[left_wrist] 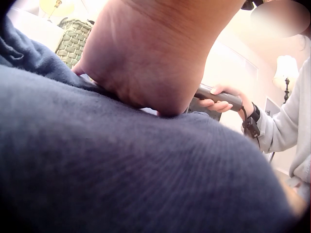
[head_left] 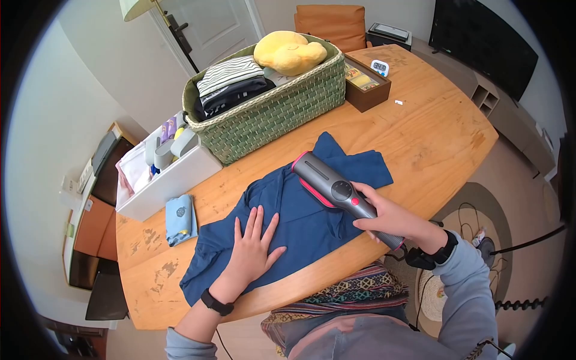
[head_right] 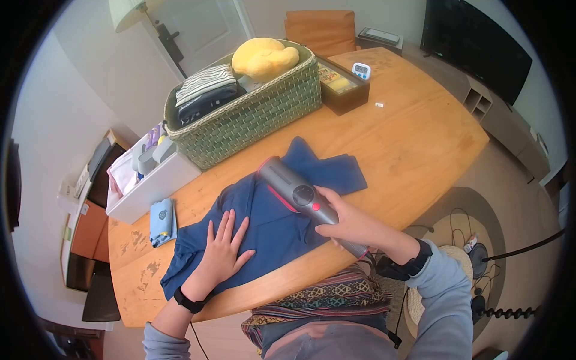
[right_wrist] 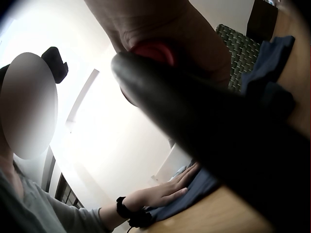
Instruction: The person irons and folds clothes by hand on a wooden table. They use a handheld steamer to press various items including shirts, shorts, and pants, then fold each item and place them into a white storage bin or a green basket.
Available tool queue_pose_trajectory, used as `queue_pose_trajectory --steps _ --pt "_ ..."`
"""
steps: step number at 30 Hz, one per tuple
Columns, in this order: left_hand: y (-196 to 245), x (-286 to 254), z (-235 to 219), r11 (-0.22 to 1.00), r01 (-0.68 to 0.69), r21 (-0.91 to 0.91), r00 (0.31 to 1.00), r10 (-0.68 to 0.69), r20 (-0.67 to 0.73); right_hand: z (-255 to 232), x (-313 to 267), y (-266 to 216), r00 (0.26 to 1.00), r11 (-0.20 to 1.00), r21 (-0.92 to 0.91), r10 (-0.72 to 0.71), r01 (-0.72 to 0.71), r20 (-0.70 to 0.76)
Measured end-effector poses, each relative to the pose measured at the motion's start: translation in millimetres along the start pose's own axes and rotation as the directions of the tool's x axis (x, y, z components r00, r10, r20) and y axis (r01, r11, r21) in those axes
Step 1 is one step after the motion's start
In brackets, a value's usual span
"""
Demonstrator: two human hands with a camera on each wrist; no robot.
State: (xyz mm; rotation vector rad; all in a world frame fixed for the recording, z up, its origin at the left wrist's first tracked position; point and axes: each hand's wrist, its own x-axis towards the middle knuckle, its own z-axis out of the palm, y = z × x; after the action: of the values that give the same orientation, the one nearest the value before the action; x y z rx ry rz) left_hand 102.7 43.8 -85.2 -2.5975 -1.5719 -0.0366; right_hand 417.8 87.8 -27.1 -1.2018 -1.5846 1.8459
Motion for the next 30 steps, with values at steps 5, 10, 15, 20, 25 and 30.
queue_pose_trajectory --steps 5,10,15,20,25,30 --pt "0 0 -4 1.000 0.010 -0.026 1.000 -0.009 0.028 -2 -5 -7 0.998 0.999 0.018 0.044 -0.043 -0.051" --pt "1 1 -5 1.000 0.005 -0.025 1.000 -0.004 0.031 -11 -8 -5 0.997 0.999 -0.010 0.031 -0.032 -0.064" --pt "0 0 -4 1.000 0.008 -0.028 0.999 -0.007 0.035 -13 -8 -4 0.998 1.000 -0.007 0.013 -0.014 -0.055" --pt "1 1 -4 1.000 0.007 -0.024 0.999 -0.006 0.035 -14 -8 -3 0.998 0.999 -0.016 0.032 -0.033 -0.054" --pt "1 0 -3 1.000 0.004 -0.023 0.999 -0.003 0.034 -16 -8 -1 0.999 1.000 0.010 0.019 -0.018 -0.045" --pt "1 0 -3 1.000 0.003 -0.024 0.999 -0.003 0.034 -17 -7 0 0.998 0.999 0.004 0.039 -0.039 -0.051"
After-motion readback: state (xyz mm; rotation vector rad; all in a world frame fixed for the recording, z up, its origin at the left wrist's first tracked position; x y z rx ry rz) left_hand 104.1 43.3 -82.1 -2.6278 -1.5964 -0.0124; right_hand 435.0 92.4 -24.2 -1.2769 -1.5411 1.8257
